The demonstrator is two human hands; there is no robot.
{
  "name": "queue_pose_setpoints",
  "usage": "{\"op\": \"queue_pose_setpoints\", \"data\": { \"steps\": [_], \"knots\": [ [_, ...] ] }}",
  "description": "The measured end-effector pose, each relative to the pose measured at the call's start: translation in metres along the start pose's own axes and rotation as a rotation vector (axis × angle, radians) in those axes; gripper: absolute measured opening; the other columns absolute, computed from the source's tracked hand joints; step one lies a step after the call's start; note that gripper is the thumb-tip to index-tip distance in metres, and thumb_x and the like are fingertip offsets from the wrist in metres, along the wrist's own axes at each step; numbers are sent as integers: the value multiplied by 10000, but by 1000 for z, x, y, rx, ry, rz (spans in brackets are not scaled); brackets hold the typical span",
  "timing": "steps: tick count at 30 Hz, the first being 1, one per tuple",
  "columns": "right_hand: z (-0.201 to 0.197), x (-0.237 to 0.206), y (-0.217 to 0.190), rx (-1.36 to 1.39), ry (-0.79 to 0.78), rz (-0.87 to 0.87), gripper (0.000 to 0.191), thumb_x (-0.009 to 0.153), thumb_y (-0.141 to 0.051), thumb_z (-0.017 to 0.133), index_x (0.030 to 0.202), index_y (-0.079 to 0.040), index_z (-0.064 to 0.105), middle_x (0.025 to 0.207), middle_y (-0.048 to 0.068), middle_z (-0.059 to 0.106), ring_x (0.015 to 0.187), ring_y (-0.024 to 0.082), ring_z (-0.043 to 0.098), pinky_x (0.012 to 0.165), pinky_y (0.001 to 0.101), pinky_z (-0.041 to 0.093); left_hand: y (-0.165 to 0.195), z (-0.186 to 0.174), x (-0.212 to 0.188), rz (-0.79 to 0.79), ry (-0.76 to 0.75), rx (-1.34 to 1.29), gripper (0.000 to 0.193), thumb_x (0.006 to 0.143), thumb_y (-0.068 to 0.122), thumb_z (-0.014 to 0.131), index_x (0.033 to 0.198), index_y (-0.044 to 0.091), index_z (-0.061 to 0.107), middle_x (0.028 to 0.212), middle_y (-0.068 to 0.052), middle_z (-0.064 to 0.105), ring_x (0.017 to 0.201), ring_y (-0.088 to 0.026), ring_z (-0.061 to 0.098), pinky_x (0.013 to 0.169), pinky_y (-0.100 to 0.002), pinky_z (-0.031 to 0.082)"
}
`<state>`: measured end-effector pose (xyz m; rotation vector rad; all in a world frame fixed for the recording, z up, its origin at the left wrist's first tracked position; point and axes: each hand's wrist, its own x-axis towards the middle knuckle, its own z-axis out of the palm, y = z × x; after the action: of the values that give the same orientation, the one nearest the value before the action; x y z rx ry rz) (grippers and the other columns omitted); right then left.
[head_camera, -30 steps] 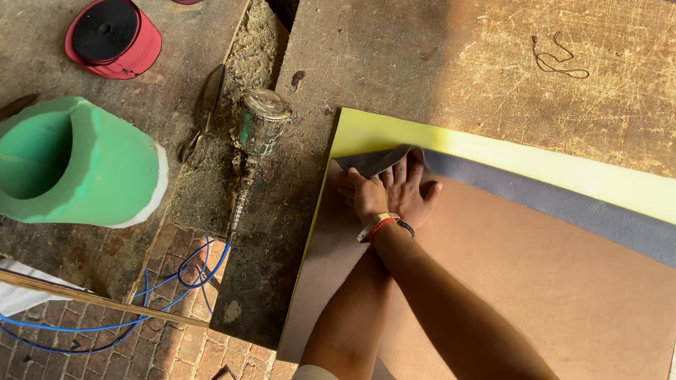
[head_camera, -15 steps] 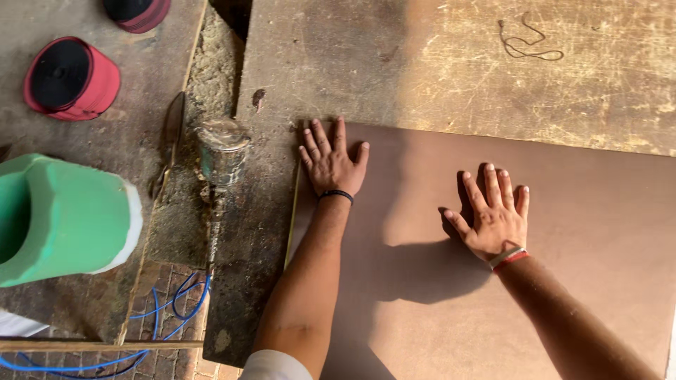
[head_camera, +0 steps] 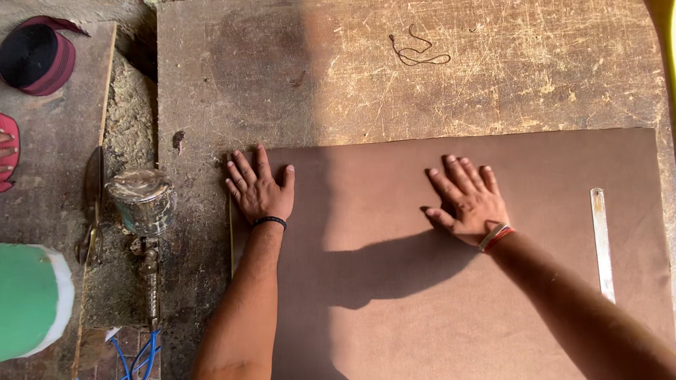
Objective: The person cuts a yellow foam sheet using a metal ruler as a guide, then applies a brown fabric piece to the foam. They use a spray gun to apply adhesive to the foam and fabric, then press the fabric onto the foam. The person repeats the process with another fabric piece.
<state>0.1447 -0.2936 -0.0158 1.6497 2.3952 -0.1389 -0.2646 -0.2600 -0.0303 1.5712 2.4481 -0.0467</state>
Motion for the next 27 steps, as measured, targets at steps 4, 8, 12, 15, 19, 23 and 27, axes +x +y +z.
{"op": "queue_pose_setpoints", "data": {
  "steps": [4,8,12,15,19,23,27],
  "knots": [
    [9,9,56,127,90,236,868,880,-837,185,1623,-410,43,1711,42,21,1564,251,15,1243,528,-17,-4,5,5,-12,-2,13,848,954,707,394,1648,321,97,1718,-139,-50,1581,-343,-46,1262,-515,-45],
    [16,19,63,197,115,230,882,899,-844,163,1631,-364,60,1715,73,26,1573,282,20,1236,559,-23,10,6,-7,57,115,-2,820,1021,638,377,1681,243,92,1722,-198,-37,1586,-391,-28,1266,-543,-35],
    [13,-4,17,146,123,163,881,932,-834,122,1653,-328,90,1726,116,34,1569,344,15,1230,580,-36,67,14,-69,393,-27,5,792,1010,621,427,1648,235,159,1708,-218,24,1567,-422,25,1247,-579,9],
    [9,-45,-31,98,133,17,866,917,-818,189,1623,-319,159,1683,129,87,1523,347,63,1179,591,-6,110,25,-146,783,-136,-4,740,963,590,475,1599,276,265,1672,-199,111,1539,-419,96,1222,-592,60],
    [18,-123,-84,292,167,13,735,1020,-629,273,1634,-225,248,1713,101,179,1577,338,137,1242,606,69,89,25,-210,987,-36,-5,672,1003,487,491,1610,243,335,1688,-186,201,1548,-400,191,1244,-583,134],
    [33,-206,-136,288,178,111,725,1004,-581,330,1609,-184,280,1690,107,204,1552,343,159,1215,606,92,52,37,-280,1039,-32,-27,658,991,417,503,1596,201,363,1676,-187,236,1541,-395,214,1242,-578,150],
    [48,-271,-192,301,192,234,703,999,-486,344,1613,-151,282,1703,108,214,1569,339,164,1233,602,95,12,54,-349,1049,-38,-74,668,968,347,510,1595,159,375,1671,-198,258,1537,-412,218,1241,-580,146]
  ]
}}
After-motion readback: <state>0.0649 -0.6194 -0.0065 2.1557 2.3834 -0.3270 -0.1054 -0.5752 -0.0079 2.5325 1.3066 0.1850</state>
